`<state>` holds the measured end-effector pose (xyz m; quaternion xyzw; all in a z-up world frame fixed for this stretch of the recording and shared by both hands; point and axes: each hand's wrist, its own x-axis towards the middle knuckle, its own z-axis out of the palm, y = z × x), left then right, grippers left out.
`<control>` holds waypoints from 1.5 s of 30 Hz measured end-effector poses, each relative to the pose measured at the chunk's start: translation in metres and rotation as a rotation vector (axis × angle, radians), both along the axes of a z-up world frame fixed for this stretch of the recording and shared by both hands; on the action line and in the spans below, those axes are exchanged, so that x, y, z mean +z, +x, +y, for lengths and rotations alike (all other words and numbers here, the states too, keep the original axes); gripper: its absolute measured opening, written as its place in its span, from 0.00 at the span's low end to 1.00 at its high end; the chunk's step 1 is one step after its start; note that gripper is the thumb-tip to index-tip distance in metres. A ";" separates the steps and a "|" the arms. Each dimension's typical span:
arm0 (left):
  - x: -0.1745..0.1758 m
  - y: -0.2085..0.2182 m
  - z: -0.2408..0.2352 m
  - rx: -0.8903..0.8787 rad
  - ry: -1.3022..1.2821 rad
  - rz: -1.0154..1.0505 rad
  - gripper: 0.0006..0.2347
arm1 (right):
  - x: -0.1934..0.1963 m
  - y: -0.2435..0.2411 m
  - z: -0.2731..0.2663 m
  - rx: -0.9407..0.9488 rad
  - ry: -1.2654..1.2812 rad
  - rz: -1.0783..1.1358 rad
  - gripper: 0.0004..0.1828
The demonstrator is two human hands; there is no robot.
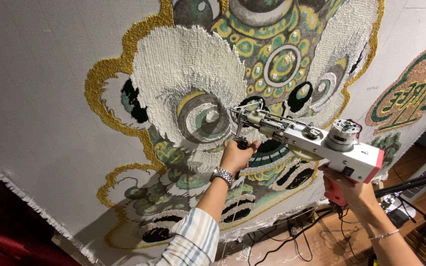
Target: The person uses a handheld tufting gun to apply white yarn to a large canvas featuring a cartoon character design. They guide the tool along the contours of the character's eye and facial features, filling in the pattern with loops of yarn.
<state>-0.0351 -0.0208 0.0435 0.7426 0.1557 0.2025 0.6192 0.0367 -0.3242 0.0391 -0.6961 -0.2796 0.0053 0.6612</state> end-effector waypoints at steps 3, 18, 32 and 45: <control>-0.002 0.001 -0.003 -0.013 0.015 -0.001 0.20 | 0.000 -0.003 -0.004 0.001 0.002 -0.032 0.09; -0.008 0.006 0.009 0.013 0.032 -0.052 0.19 | 0.006 -0.010 0.007 -0.060 -0.104 -0.144 0.13; -0.014 0.014 0.015 0.001 -0.002 -0.052 0.17 | 0.008 -0.014 0.012 -0.133 -0.202 -0.142 0.15; -0.012 0.018 0.016 -0.002 0.000 -0.027 0.16 | 0.008 -0.011 0.013 -0.125 -0.199 -0.210 0.16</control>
